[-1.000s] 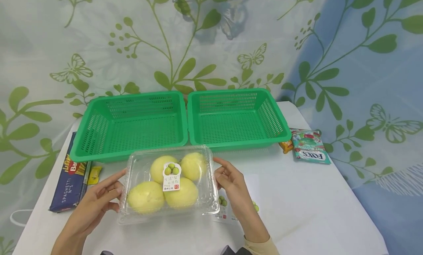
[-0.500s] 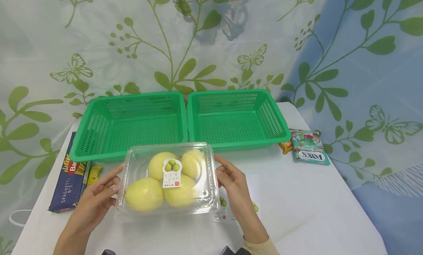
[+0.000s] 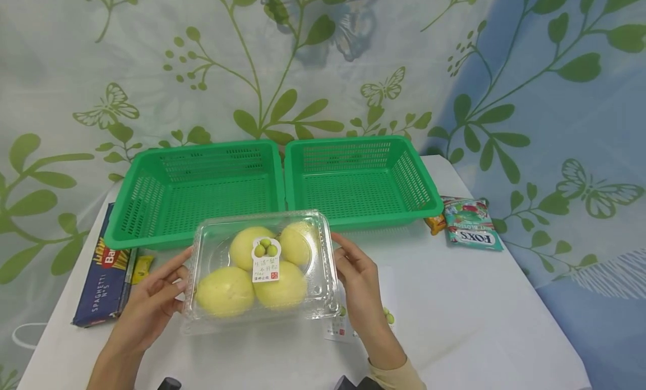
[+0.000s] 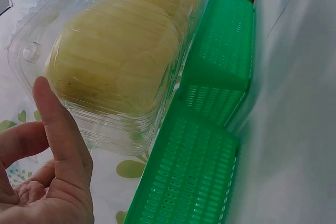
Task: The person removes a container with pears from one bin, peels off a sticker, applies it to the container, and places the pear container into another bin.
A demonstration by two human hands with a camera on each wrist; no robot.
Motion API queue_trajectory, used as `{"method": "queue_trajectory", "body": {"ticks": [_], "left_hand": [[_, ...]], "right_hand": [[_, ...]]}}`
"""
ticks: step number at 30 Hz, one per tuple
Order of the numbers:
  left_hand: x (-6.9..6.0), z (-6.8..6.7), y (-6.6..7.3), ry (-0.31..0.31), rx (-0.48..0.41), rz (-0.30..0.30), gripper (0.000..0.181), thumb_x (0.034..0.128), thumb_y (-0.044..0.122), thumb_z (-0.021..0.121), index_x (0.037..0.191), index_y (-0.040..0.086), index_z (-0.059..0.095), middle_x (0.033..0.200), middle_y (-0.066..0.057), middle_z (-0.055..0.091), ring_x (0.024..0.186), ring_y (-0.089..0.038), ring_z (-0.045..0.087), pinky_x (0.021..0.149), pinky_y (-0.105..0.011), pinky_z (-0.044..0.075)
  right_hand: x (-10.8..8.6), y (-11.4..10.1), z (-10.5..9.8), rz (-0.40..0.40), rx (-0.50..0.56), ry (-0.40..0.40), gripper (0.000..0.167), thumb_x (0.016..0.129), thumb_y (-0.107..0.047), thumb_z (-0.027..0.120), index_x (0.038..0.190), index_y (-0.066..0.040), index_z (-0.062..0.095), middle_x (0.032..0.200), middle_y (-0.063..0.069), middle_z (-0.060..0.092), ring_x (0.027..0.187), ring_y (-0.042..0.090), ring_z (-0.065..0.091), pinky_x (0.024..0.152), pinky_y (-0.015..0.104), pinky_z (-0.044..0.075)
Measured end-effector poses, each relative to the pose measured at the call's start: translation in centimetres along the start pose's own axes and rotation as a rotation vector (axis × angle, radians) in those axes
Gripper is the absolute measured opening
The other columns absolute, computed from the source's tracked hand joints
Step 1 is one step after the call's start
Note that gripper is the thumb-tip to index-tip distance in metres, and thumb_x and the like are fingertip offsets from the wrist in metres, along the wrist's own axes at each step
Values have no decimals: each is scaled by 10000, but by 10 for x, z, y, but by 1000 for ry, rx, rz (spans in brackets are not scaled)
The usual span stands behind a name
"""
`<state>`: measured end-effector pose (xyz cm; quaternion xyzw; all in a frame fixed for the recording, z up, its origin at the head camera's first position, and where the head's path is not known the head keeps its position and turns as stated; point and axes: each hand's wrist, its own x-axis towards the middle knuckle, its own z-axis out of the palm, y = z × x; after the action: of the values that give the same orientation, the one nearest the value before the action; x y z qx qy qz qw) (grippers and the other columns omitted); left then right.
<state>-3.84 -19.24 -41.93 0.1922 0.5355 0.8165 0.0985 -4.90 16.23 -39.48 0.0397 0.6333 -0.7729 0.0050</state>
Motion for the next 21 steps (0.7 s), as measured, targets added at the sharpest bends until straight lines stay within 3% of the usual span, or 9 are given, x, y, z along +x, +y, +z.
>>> {"method": "queue_trajectory", "body": {"ticks": [7, 14, 21], "left_hand": [[0, 1, 1, 11, 29, 12, 584, 1024, -115, 311, 1570, 90, 348, 1018, 42, 578, 843, -59, 651, 624, -230, 621], [5, 4, 7, 19, -21, 17, 531, 1067, -43, 264, 1559, 122, 379, 1068, 39, 601, 917, -43, 648, 633, -231, 623], [18, 13, 15, 101, 94, -7, 512, 1065, -16, 344, 1565, 94, 355, 1074, 35, 592, 877, -48, 644, 617, -217, 616]], "right_hand": [[0, 0, 2, -18, -34, 30, 379, 1037, -116, 535, 1410, -49, 559, 897, -68, 579, 772, 61, 523, 793, 202, 513], [4, -8, 3, -19, -45, 10, 366, 1048, -127, 516, 1405, -58, 561, 913, -57, 547, 810, 63, 521, 845, 200, 510], [19, -24, 2, -21, -75, -3, 394, 1053, -155, 511, 1433, -51, 530, 971, -88, 540, 947, 67, 497, 869, 188, 482]]}}
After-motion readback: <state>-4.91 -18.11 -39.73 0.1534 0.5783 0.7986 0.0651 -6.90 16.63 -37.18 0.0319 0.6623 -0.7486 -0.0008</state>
